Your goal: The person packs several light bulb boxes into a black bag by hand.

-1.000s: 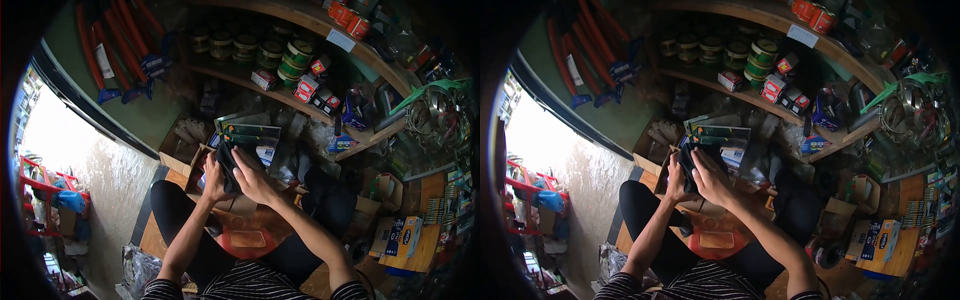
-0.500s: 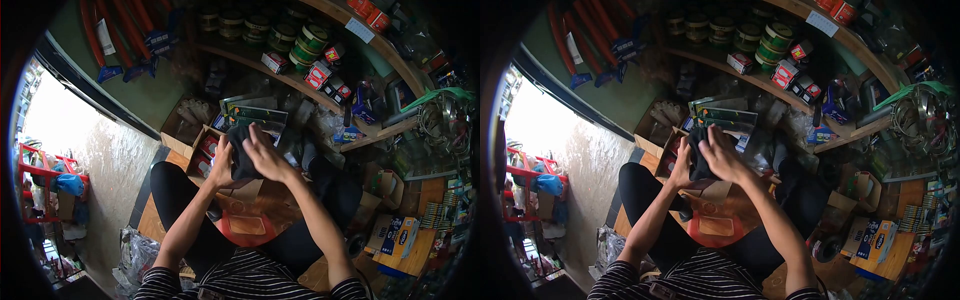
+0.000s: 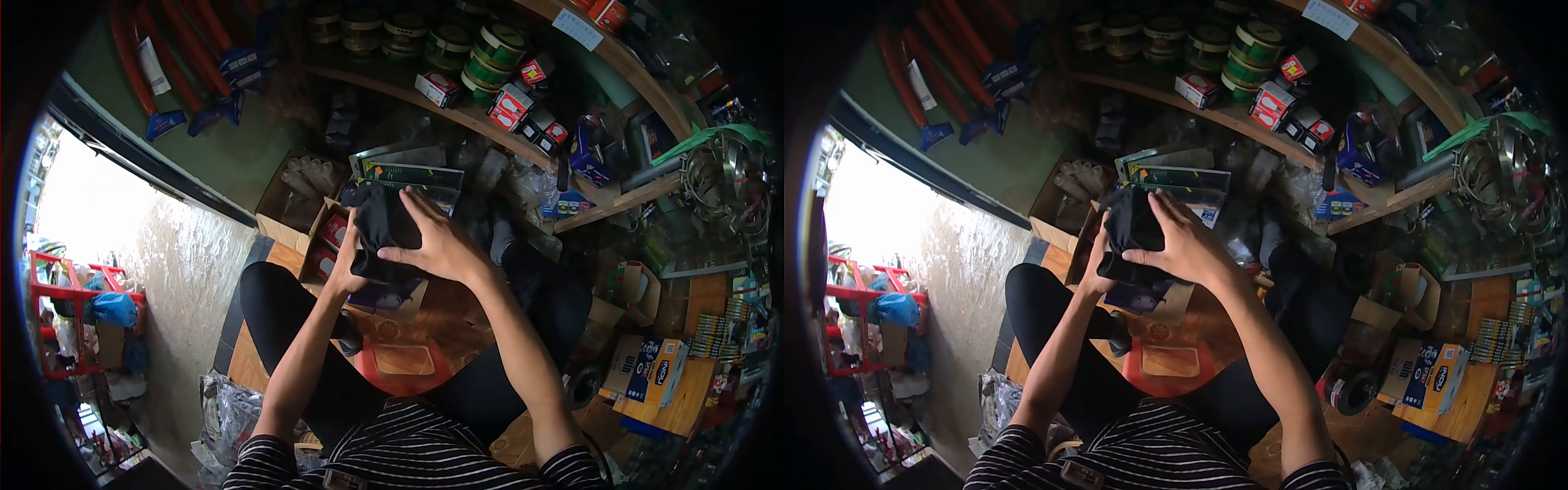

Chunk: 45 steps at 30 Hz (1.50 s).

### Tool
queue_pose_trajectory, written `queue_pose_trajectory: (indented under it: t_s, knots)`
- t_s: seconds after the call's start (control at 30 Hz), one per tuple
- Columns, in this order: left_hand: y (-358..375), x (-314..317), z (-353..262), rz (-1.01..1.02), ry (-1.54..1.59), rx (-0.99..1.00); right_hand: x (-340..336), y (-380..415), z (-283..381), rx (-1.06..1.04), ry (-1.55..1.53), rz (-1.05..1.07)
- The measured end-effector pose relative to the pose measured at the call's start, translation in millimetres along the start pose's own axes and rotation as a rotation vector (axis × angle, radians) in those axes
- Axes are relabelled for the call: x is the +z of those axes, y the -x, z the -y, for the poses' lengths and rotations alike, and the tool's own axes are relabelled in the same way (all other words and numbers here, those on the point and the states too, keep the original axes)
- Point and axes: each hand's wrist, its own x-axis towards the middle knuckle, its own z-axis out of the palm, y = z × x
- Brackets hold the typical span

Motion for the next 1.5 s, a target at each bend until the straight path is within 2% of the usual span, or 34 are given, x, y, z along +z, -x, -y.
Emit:
queue_pose_trajectory:
  t_s: [0.07,0.1,0.2,0.23,0.43,0.47,0.53,0.57,0.6,0.63,0.73,0.77,0.83,0.87,0.93,1.0,1.03,1.13,1.27,1.33,1.37,1.4,1.5]
  knots:
    - [7,5,7,0.03,0.097,-0.065,-2,4,3,-0.044,-0.034,0.055]
    - [8,3,12,0.054,-0.008,-0.014,1,6,3,-0.097,-0.04,0.046]
    - [14,0,17,0.094,0.017,-0.022,6,8,6,-0.213,-0.069,0.02]
    - [15,2,4,0.044,-0.025,-0.011,6,7,7,-0.233,-0.091,0.019]
    - [0,-11,16,-0.004,-0.123,-0.085,2,-1,12,-0.389,-0.117,-0.12]
    - [-1,-12,15,-0.016,-0.168,-0.1,-2,0,13,-0.336,-0.145,-0.12]
    - [-3,-8,8,-0.134,0.061,-0.098,-9,1,13,-0.231,-0.2,-0.117]
    - [-6,-10,6,-0.146,0.077,-0.098,-9,0,8,-0.232,-0.158,-0.184]
    - [-6,-12,-1,-0.159,0.093,-0.099,-17,1,9,-0.165,-0.116,-0.152]
    - [-1,-9,-13,-0.228,0.144,-0.257,-17,0,2,-0.182,-0.121,-0.183]
    - [-3,-11,-7,-0.255,0.387,-0.228,-11,0,1,-0.205,-0.099,-0.207]
    - [-4,-20,15,-0.209,0.405,-0.122,-6,0,7,-0.22,-0.062,-0.208]
    - [-1,-19,41,-0.3,0.627,-0.143,11,1,15,-0.31,-0.031,-0.158]
    - [2,-21,50,-0.344,0.737,-0.154,20,5,18,-0.286,-0.045,-0.082]
    - [3,-16,21,-0.449,0.789,-0.309,42,7,21,-0.348,0.103,-0.165]
    - [-3,-19,12,-0.531,0.838,-0.396,50,8,19,-0.383,0.219,-0.112]
    - [-3,-17,-4,-0.579,0.853,-0.397,55,9,18,-0.412,0.22,-0.088]
    - [-3,-40,16,-0.573,1.004,-0.404,62,18,22,-0.478,0.345,-0.008]
    - [-8,-45,40,-0.696,0.598,-0.408,65,22,23,-0.425,0.245,0.004]
    - [-3,-25,35,-0.639,0.429,-0.309,65,17,20,-0.415,0.239,-0.067]
    - [-1,-25,78,-0.58,0.395,-0.2,60,14,18,-0.379,0.261,-0.061]
    - [-2,-6,15,-0.429,0.374,-0.352,52,11,19,-0.344,0.284,-0.054]
    - [2,-1,24,-0.338,0.555,-0.358,45,3,11,-0.317,0.314,-0.217]
